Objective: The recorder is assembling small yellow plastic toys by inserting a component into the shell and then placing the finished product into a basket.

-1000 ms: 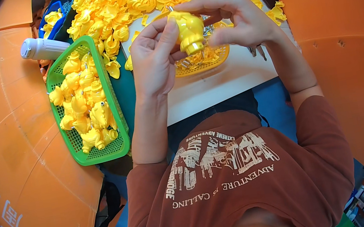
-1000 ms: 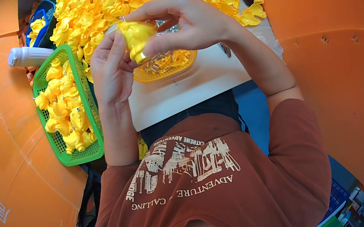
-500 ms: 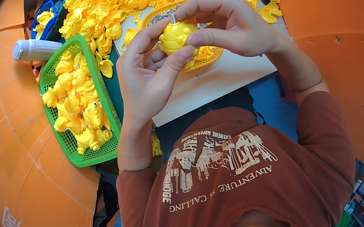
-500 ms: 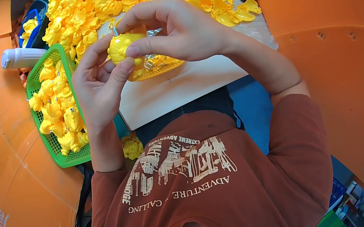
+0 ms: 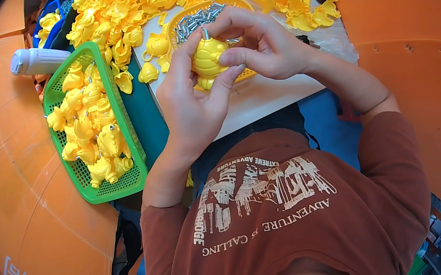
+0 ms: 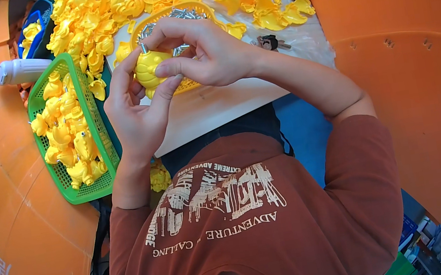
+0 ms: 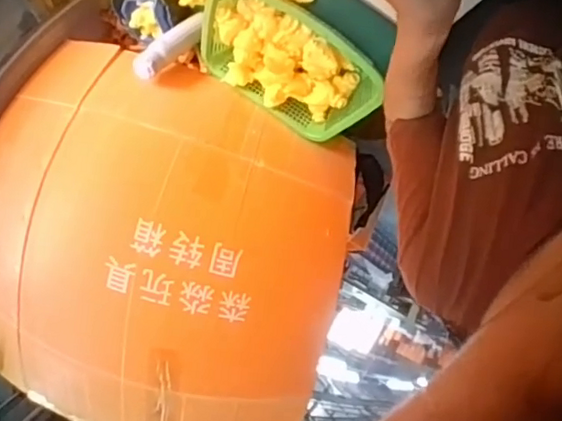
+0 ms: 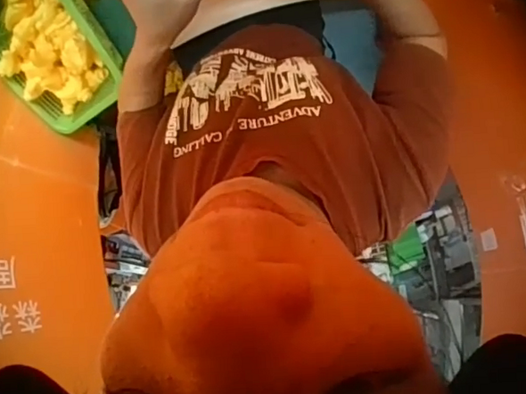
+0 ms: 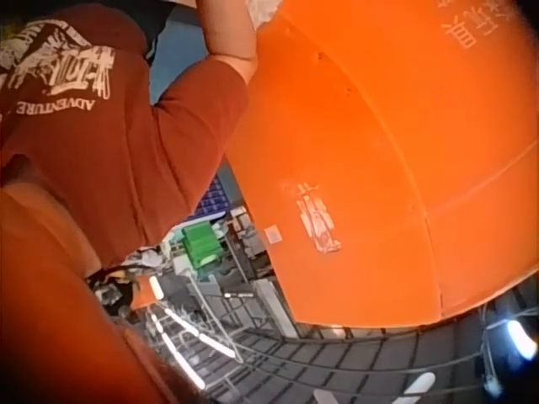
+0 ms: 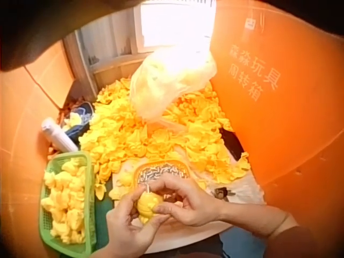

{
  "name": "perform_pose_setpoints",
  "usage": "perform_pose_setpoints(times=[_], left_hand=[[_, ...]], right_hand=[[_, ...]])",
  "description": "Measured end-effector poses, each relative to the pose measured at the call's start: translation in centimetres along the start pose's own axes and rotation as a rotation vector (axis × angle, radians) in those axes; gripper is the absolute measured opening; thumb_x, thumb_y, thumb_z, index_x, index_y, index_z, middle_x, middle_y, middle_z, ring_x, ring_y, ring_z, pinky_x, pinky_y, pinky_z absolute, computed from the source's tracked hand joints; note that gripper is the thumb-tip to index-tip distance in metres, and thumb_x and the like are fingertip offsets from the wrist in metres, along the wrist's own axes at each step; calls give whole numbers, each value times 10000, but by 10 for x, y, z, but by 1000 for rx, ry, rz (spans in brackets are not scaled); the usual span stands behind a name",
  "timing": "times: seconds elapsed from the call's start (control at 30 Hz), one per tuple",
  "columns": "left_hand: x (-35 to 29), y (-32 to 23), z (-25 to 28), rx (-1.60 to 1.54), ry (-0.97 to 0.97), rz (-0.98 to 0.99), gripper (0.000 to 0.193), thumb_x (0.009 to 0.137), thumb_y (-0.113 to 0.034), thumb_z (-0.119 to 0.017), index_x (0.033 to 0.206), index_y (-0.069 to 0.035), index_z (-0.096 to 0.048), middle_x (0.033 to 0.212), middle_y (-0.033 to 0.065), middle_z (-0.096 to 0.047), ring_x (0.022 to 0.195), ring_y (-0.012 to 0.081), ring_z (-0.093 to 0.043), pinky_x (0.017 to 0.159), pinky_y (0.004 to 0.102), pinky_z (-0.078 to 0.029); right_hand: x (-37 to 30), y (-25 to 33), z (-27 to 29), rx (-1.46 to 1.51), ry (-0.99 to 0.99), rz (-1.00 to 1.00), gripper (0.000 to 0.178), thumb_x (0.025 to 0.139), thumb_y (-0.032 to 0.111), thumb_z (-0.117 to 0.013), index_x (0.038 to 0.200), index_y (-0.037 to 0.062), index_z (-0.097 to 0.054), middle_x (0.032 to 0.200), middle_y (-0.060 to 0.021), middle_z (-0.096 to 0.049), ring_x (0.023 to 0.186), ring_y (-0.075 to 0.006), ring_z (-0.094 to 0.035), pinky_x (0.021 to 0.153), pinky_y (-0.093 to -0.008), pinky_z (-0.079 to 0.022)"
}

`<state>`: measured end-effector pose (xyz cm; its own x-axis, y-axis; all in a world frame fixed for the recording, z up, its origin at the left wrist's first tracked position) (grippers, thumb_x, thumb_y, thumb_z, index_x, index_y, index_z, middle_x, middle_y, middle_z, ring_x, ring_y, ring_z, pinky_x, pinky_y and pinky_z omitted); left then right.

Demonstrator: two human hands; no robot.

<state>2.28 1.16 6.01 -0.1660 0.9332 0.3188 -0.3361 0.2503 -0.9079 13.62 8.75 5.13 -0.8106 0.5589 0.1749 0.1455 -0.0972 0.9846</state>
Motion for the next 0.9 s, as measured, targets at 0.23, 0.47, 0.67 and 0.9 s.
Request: perform_pose_setpoints(times=[0.23, 0.47, 0.67, 0.9], left_hand=[[9, -3, 1, 255, 15, -102, 514, 755, -75, -704, 1197, 42, -469, 1016, 127, -616, 919, 166, -609, 733, 274, -504], [9, 16, 1, -532, 6, 184, 469, 811, 1, -625, 1228, 66, -422, 1076, 132, -564, 967, 190, -586, 809, 268, -500], [11, 11, 3, -630, 37, 211, 422, 793, -7, -651, 1167, 74, -472, 1065, 138, -559, 910, 187, -605, 783, 263, -526], [9, 31, 6, -612, -11, 268, 411, 764, 0, -681, 1119, 88, -493, 1039, 149, -560, 878, 213, -626, 772, 262, -536]], right_hand=[[13, -19, 16, 250, 33, 16, 359, 829, 3, -578, 1173, 11, -478, 1222, -93, -491, 1150, -167, -473, 923, -296, -427], [8, -11, 20, 172, 34, 45, 497, 770, 89, -686, 1225, 22, -497, 1266, -115, -483, 1120, -207, -506, 927, -330, -440], [3, -2, 12, 71, -1, -37, 602, 679, 40, -763, 1218, 13, -496, 1095, -106, -573, 990, -172, -574, 869, -303, -483], [0, 8, 7, -127, -83, -79, 551, 670, 50, -774, 1156, -12, -522, 1043, -91, -591, 909, -149, -608, 800, -269, -516]])
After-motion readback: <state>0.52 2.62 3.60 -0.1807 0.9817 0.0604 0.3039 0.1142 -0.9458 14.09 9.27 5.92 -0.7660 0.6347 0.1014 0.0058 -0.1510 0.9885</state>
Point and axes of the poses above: each hand's wrist, its own x-axis towards the middle knuckle, its own z-axis out of the back of the hand, y = z × x, the point moved 5 cm from there along x, towards the middle knuckle
